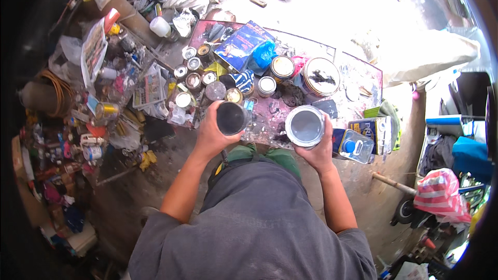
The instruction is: The person applies tape to newspaper sheets on the roof of a vehicle, moves to a table to assemble and adjust a spray gun, and then pours liquid from various cans into containers.
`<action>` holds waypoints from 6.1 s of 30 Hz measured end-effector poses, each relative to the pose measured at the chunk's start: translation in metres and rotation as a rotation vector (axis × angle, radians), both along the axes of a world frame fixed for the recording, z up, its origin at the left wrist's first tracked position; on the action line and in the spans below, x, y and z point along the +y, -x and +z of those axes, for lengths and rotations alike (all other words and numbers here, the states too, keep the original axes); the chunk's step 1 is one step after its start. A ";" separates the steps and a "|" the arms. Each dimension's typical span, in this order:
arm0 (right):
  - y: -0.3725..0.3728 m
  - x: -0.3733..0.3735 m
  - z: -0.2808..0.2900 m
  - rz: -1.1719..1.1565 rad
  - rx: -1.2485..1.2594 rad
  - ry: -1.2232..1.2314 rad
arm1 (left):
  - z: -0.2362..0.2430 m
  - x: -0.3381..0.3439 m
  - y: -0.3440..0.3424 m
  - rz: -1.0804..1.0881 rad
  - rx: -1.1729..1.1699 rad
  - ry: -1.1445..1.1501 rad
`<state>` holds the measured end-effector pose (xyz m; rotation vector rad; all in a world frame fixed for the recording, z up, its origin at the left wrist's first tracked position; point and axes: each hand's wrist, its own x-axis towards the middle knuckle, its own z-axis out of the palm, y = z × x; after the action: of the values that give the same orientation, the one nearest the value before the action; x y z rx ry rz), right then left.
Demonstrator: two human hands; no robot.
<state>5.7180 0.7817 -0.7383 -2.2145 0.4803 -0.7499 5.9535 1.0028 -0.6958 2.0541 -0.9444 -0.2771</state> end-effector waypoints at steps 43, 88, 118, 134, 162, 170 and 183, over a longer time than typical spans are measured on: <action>-0.108 0.026 0.242 0.794 0.694 0.955 | -0.014 -0.033 0.060 -0.080 0.008 0.183; -0.105 0.041 0.255 0.822 0.582 1.142 | -0.007 -0.026 0.063 -0.113 0.062 0.155; -0.099 0.051 0.261 0.825 0.625 1.154 | -0.006 -0.024 0.066 -0.158 0.070 0.196; -0.076 0.020 0.232 0.640 0.604 0.738 | -0.005 -0.024 0.059 -0.182 0.110 0.173; 0.000 -0.003 0.010 -0.117 -0.133 -0.259 | -0.012 0.000 0.060 0.139 0.148 0.027; -0.046 -0.009 -0.135 0.061 0.111 -0.136 | -0.005 0.014 0.090 0.269 0.146 -0.066; -0.041 -0.026 -0.158 0.139 0.295 0.074 | -0.012 -0.016 0.125 0.337 -0.025 0.005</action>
<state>5.7595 0.7554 -0.8966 -2.4126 0.4407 -0.3750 5.8281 0.9871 -0.7077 2.1740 -0.5975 -0.0686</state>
